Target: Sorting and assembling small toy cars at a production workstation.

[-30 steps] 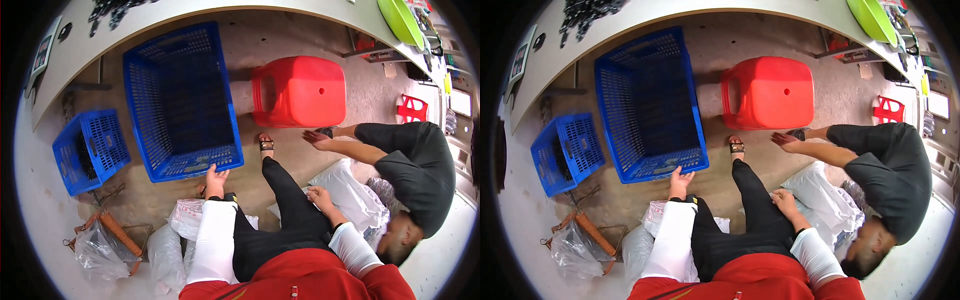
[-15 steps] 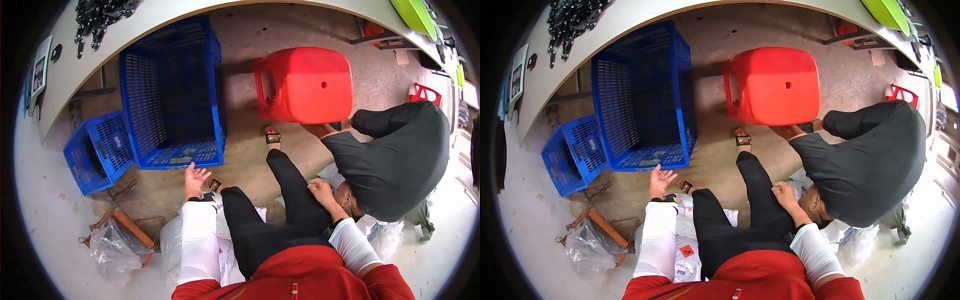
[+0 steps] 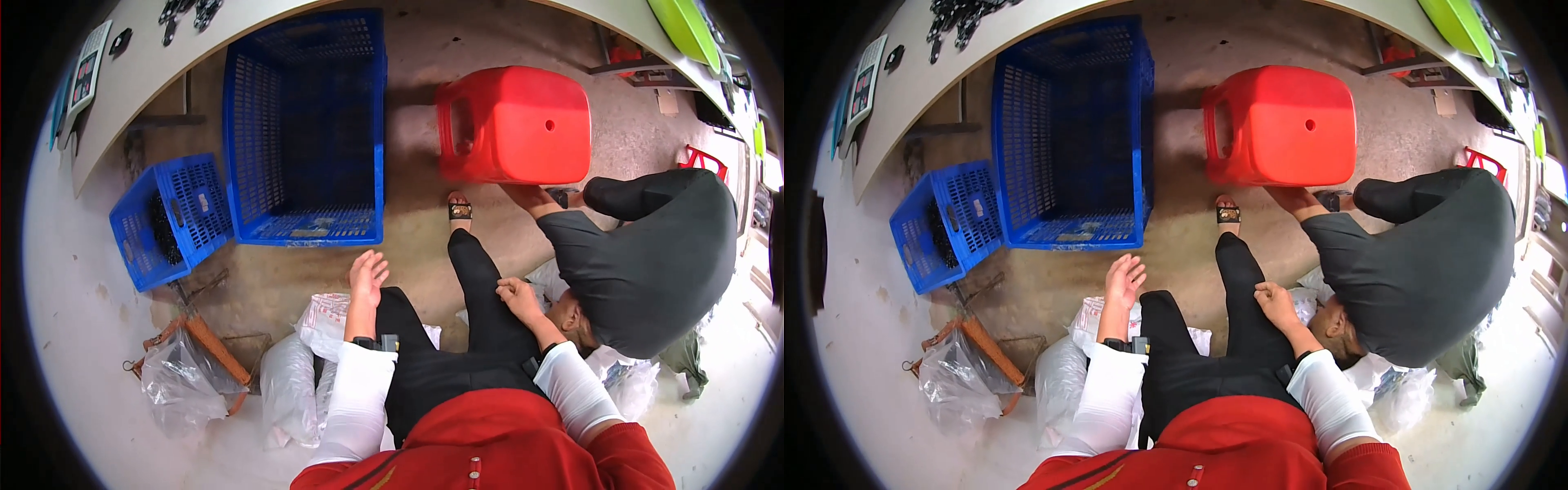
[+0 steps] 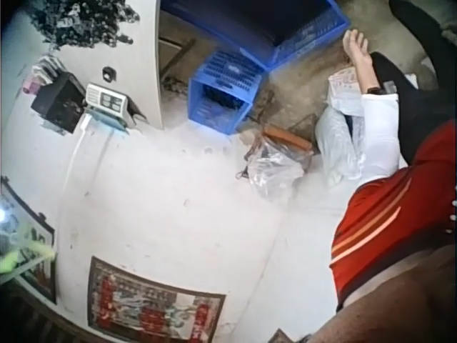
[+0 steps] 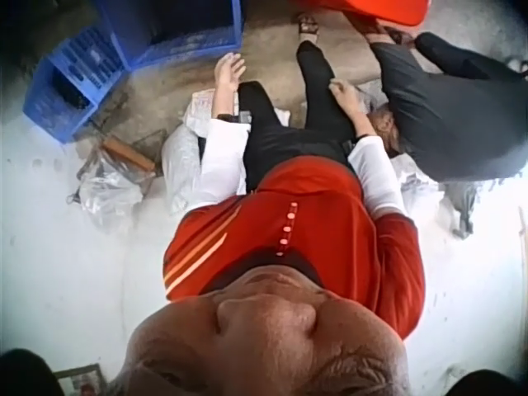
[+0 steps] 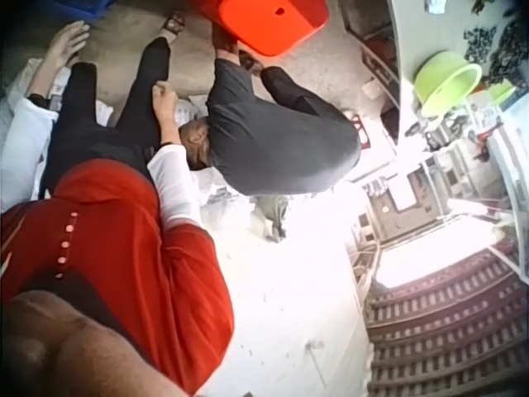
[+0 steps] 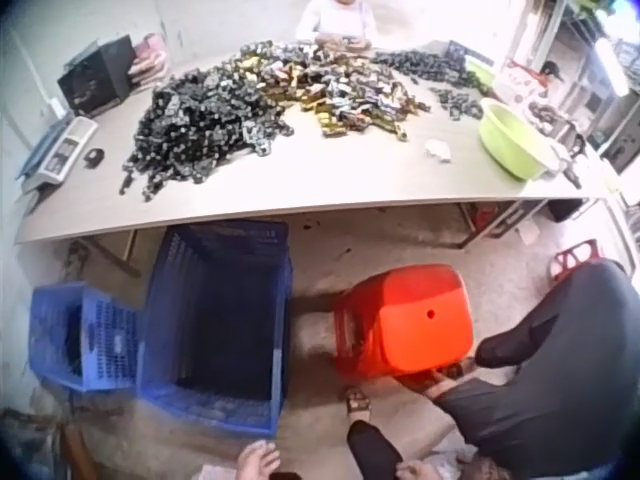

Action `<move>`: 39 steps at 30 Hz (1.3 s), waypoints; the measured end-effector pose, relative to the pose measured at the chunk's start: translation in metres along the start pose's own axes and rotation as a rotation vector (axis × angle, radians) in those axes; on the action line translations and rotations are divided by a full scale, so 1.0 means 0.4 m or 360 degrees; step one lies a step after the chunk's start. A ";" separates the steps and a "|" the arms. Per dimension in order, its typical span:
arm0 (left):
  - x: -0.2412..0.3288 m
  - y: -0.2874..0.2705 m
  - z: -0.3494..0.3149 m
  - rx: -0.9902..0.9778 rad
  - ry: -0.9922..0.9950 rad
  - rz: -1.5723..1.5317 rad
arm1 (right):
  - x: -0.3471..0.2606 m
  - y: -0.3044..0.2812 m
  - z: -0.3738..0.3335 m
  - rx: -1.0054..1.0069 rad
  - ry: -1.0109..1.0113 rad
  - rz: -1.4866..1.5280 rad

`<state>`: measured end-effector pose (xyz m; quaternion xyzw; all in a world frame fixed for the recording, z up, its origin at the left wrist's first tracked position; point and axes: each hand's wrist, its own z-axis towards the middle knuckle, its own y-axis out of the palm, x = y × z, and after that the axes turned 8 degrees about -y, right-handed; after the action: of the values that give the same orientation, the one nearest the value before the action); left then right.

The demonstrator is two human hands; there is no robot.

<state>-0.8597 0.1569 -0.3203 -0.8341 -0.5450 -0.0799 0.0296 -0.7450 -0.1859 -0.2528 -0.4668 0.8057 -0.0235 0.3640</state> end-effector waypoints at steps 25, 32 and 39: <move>0.162 0.582 -1.063 -0.3423 0.0145 0.0576 | 0.168 -0.114 0.053 0.0231 -0.0246 -0.0152; 0.185 0.712 -1.181 -0.3462 0.0263 0.0876 | 0.153 -0.284 0.101 0.0115 -0.0152 -0.0134; 0.245 0.769 -1.282 -0.3411 0.0592 0.1109 | 0.044 -0.407 0.148 0.0232 -0.0134 0.0145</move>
<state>-0.5919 0.0514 0.2128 -0.5113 0.0775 -0.6137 -0.5966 -0.5946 -0.2731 -0.2449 -0.4026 0.8062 -0.0459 0.4311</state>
